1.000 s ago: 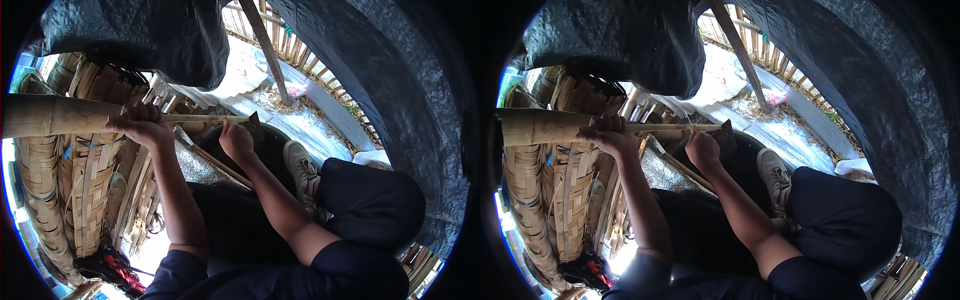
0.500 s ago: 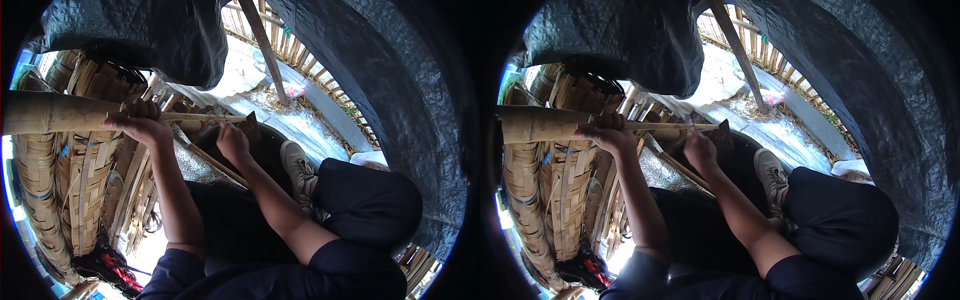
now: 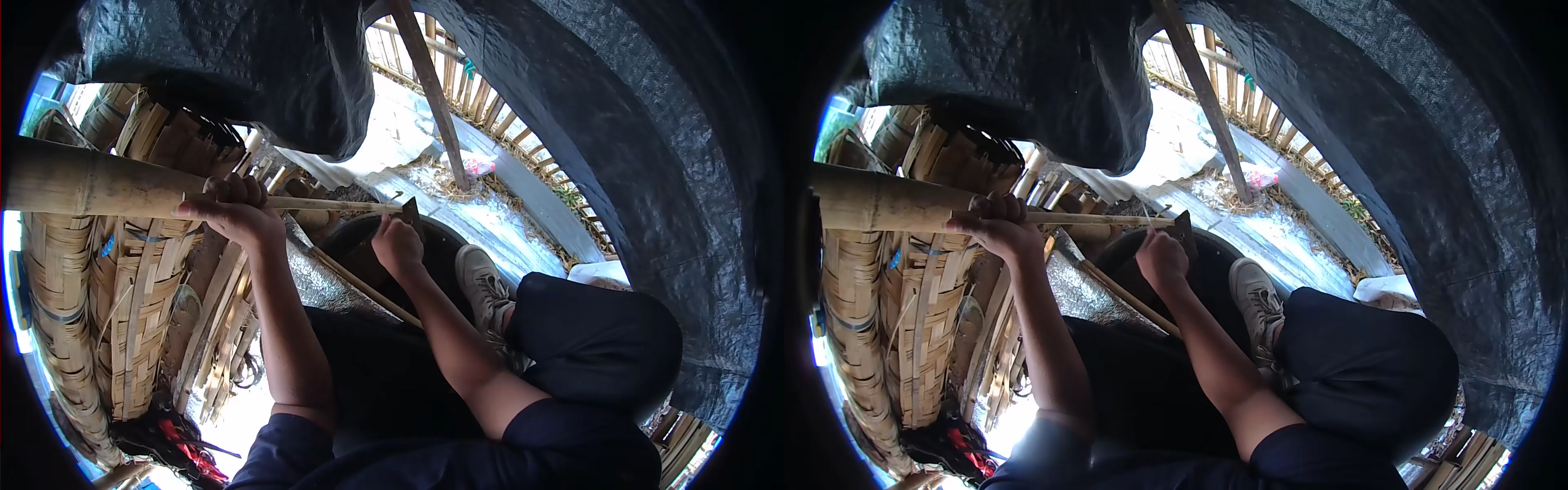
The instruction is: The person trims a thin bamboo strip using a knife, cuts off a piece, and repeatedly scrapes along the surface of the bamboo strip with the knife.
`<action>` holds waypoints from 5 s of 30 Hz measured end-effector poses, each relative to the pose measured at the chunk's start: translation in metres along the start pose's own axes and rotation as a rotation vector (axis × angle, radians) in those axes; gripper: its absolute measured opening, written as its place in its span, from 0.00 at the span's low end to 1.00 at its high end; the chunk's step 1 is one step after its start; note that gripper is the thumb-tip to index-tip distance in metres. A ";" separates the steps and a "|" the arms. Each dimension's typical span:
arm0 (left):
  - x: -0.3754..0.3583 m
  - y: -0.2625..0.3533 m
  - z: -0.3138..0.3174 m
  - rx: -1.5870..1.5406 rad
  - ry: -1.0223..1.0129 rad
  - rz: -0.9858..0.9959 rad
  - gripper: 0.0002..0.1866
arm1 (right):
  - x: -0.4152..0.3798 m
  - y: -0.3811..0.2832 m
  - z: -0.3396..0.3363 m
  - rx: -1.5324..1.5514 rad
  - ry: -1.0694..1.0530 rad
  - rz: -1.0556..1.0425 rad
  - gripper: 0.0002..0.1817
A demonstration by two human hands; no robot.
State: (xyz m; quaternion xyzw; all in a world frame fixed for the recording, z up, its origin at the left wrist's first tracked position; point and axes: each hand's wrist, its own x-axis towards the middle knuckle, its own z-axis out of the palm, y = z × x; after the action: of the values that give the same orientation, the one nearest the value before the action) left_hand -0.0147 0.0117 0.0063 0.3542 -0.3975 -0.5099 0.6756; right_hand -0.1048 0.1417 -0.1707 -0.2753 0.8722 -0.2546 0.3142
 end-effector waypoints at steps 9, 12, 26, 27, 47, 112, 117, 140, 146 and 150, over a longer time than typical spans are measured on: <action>0.007 -0.003 -0.008 -0.014 -0.019 0.003 0.35 | 0.011 0.033 0.031 0.018 -0.026 -0.015 0.26; 0.004 -0.001 -0.005 -0.008 0.029 0.004 0.35 | 0.001 -0.016 -0.008 0.058 -0.043 -0.067 0.26; 0.005 -0.002 -0.005 -0.036 -0.005 -0.005 0.34 | 0.000 -0.013 0.004 0.174 0.068 -0.230 0.29; 0.006 -0.003 -0.005 -0.032 -0.017 0.005 0.34 | -0.002 -0.007 0.011 0.281 0.147 -0.338 0.29; 0.007 -0.003 -0.008 -0.033 -0.009 -0.002 0.34 | 0.007 -0.002 0.001 0.132 0.009 -0.232 0.26; 0.028 0.012 -0.030 -0.076 0.028 0.030 0.37 | 0.057 0.130 -0.045 0.136 -1.041 0.174 0.28; 0.030 0.010 -0.034 -0.103 0.013 0.001 0.37 | 0.053 0.151 -0.013 0.243 -0.621 0.294 0.28; 0.038 0.007 -0.047 -0.171 0.131 -0.080 0.37 | 0.044 0.111 0.020 -0.245 -1.194 -0.095 0.17; 0.039 0.016 -0.050 -0.221 0.064 -0.084 0.36 | 0.065 0.122 -0.002 -0.017 -0.451 -0.034 0.21; 0.032 0.016 -0.039 -0.115 -0.010 -0.051 0.36 | 0.084 0.119 -0.056 -0.130 -0.228 0.115 0.21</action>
State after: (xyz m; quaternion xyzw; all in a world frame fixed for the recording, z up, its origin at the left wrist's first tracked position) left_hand 0.0321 -0.0131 0.0090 0.3220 -0.3618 -0.5509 0.6797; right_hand -0.2356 0.1888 -0.2407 -0.2717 0.8598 -0.1461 0.4068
